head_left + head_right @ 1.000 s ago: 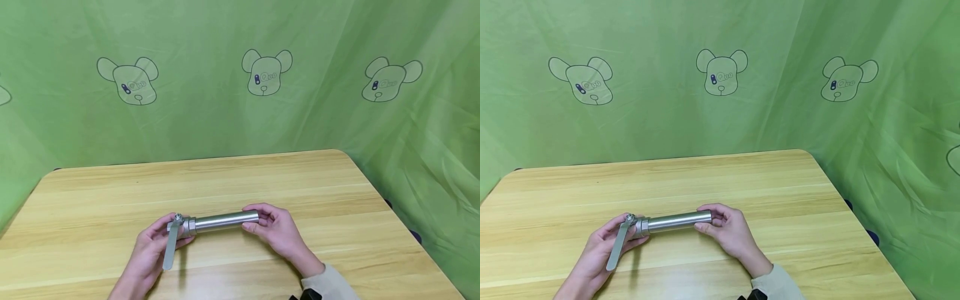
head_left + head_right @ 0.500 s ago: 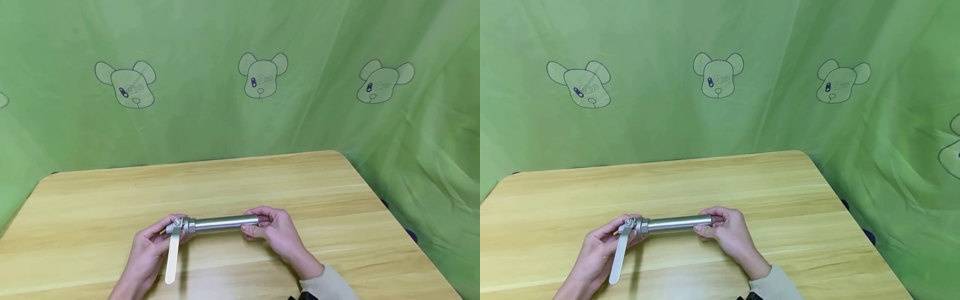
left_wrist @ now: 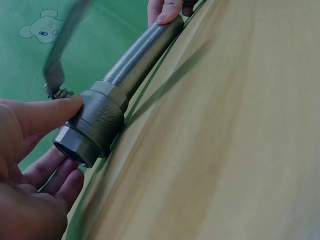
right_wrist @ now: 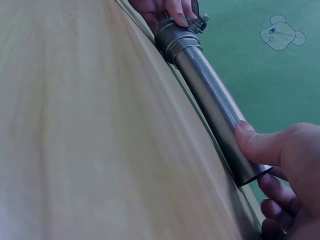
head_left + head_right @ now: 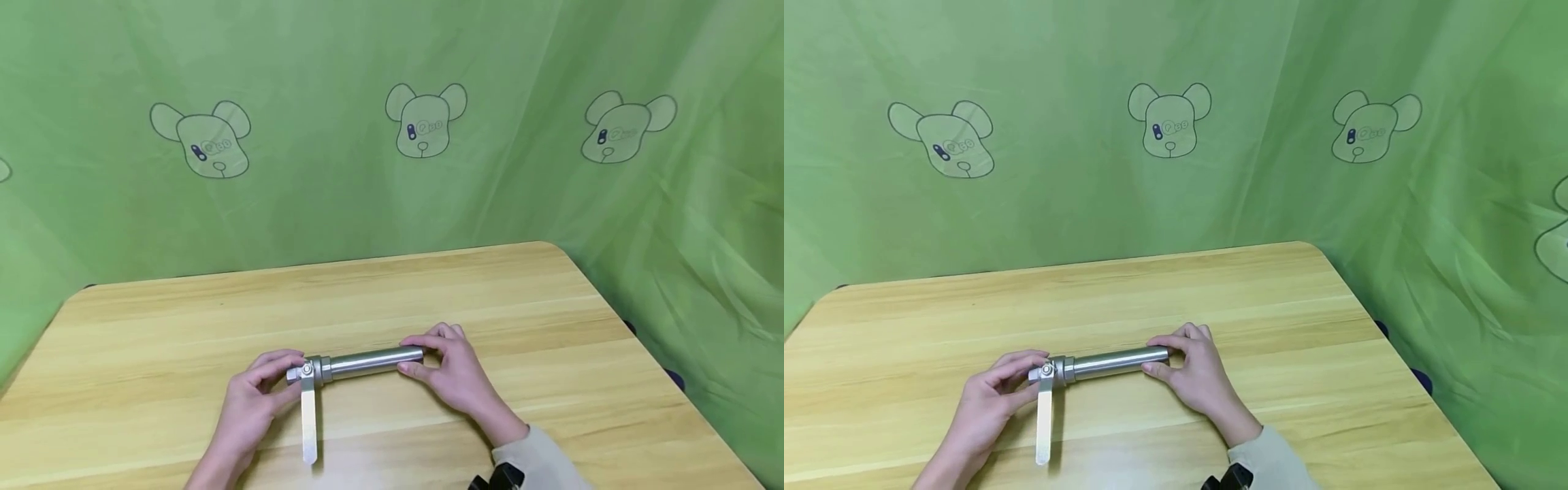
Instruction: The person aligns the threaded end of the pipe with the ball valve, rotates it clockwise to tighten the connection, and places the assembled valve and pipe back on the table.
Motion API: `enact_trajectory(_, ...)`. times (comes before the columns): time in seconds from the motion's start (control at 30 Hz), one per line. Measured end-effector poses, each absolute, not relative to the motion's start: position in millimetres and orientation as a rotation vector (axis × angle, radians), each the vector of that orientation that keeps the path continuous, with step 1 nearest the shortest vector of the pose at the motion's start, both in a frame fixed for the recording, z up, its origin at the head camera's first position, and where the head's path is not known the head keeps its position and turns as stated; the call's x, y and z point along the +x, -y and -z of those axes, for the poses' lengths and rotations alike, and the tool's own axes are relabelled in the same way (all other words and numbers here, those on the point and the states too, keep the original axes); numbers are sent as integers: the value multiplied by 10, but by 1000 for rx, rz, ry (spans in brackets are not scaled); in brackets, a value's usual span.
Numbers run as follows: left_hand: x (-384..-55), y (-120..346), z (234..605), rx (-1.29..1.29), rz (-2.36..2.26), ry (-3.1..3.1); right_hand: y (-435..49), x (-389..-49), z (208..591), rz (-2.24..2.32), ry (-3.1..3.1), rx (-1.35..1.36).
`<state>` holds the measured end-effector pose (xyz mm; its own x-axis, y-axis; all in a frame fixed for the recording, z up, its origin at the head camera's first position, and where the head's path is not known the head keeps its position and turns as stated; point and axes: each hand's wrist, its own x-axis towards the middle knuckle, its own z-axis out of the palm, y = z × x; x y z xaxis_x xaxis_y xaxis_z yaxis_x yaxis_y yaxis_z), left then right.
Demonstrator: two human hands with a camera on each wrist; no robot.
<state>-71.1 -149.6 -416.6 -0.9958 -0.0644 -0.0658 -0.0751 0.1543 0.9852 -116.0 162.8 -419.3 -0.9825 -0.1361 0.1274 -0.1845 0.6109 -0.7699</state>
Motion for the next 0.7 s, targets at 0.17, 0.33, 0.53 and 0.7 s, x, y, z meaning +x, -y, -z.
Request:
enact_trajectory(0.17, -727, 1496, 4149, -173, -2002, -2362, -1642, -1181, 4208, -1302, 2789, 284)
enact_trajectory(0.33, -744, 1516, 4150, -74, -1977, -2365, -1646, -1182, 4219, -1323, 2783, 266)
enact_trajectory(0.53, -729, 1544, 4158, 12, -1956, -2403, -1675, -1169, 4226, -1377, 2774, 247)
enact_trajectory(0.7, -718, 1600, 4089, 46, -1798, -2531, -1725, -1154, 4185, -1191, 2759, 350)
